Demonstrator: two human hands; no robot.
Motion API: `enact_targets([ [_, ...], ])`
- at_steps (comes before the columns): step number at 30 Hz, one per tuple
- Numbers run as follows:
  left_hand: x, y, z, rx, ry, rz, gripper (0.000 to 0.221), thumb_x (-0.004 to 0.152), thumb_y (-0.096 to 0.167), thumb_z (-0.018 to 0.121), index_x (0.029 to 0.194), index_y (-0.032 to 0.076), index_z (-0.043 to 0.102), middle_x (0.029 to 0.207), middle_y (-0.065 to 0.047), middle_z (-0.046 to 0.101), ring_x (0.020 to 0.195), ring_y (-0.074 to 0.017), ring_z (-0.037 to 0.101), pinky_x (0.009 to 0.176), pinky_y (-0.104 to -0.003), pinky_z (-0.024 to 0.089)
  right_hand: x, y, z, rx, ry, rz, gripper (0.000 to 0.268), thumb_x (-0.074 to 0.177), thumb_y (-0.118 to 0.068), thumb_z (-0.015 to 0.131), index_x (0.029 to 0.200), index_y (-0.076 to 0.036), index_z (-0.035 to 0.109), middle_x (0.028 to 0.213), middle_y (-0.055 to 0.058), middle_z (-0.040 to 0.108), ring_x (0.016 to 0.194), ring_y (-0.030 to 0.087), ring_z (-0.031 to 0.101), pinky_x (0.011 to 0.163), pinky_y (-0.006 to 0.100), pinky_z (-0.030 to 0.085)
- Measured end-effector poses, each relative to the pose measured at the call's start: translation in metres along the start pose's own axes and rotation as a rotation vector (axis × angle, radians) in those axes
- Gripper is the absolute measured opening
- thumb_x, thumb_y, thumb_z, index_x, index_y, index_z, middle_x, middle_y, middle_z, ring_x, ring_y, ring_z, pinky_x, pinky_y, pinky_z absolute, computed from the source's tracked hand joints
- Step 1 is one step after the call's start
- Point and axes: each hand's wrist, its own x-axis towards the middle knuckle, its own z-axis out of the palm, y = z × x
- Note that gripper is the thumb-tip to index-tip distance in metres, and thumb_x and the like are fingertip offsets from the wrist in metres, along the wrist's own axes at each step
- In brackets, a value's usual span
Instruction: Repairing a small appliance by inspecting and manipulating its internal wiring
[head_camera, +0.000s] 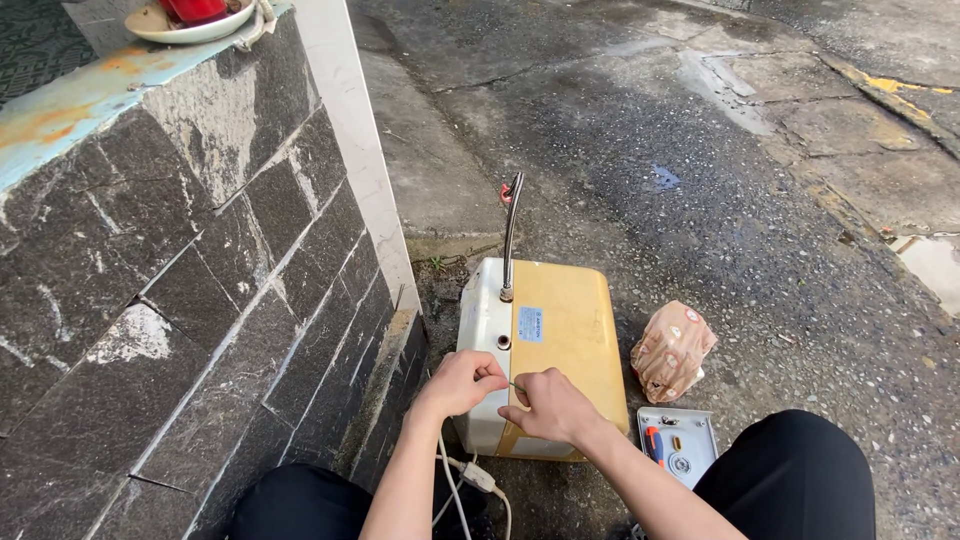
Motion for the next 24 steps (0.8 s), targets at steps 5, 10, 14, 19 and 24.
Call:
enact_targets([
  [5, 0.004, -0.021, -0.003, 0.004, 0.056, -0.011, 0.013, 0.088, 0.022, 0.075, 0.096, 0.013, 0.080, 0.086, -0.007, 0.079, 0.095, -0.0319, 0.073, 0.083, -0.044, 0.056, 0.010, 0.015, 0.010, -0.122, -0.097, -0.111, 0.032, 0.085, -0.025, 0.072, 0.065, -0.009, 0.052, 0.059, 0.014, 0.059, 0.068, 0.037, 0.068, 0.061, 0.040, 0.054],
  [10, 0.001, -0.027, -0.015, -0.021, 0.144, -0.049, 0.014, 0.087, 0.025, 0.077, 0.097, 0.016, 0.082, 0.086, -0.006, 0.079, 0.092, -0.0277, 0.073, 0.083, -0.041, 0.056, -0.012, -0.022, -0.044, -0.198, -0.084, -0.167, 0.024, 0.087, -0.028, 0.074, 0.089, -0.007, 0.061, 0.083, 0.018, 0.067, 0.086, 0.041, 0.071, 0.073, 0.046, 0.057],
  [14, 0.026, -0.091, -0.012, -0.093, 0.295, -0.097, 0.015, 0.088, 0.031, 0.075, 0.098, 0.022, 0.083, 0.084, 0.001, 0.079, 0.084, -0.0170, 0.067, 0.081, -0.037, 0.055, -0.088, -0.119, -0.150, 0.225, 0.361, -0.552, 0.084, 0.067, -0.030, 0.093, 0.137, 0.002, 0.059, 0.126, 0.032, 0.065, 0.112, 0.052, 0.065, 0.090, 0.056, 0.055],
  [19, 0.009, -0.045, -0.010, -0.069, 0.261, -0.213, 0.015, 0.094, 0.030, 0.071, 0.095, 0.017, 0.080, 0.094, 0.005, 0.080, 0.090, -0.0123, 0.069, 0.086, -0.033, 0.051, -0.157, -0.141, -0.180, 1.074, 0.687, -0.857, 0.128, 0.076, -0.072, 0.100, 0.154, 0.003, 0.032, 0.144, 0.034, 0.054, 0.128, 0.044, 0.066, 0.107, 0.051, 0.064],
  [24, 0.027, -0.080, 0.007, -0.086, 0.376, -0.048, 0.015, 0.086, 0.030, 0.075, 0.087, 0.016, 0.081, 0.083, 0.003, 0.081, 0.079, -0.0087, 0.070, 0.075, -0.028, 0.051, -0.165, -0.139, -0.170, 1.035, 0.750, -0.831, 0.124, 0.077, -0.069, 0.098, 0.154, 0.002, 0.032, 0.145, 0.034, 0.054, 0.129, 0.044, 0.065, 0.108, 0.052, 0.063],
])
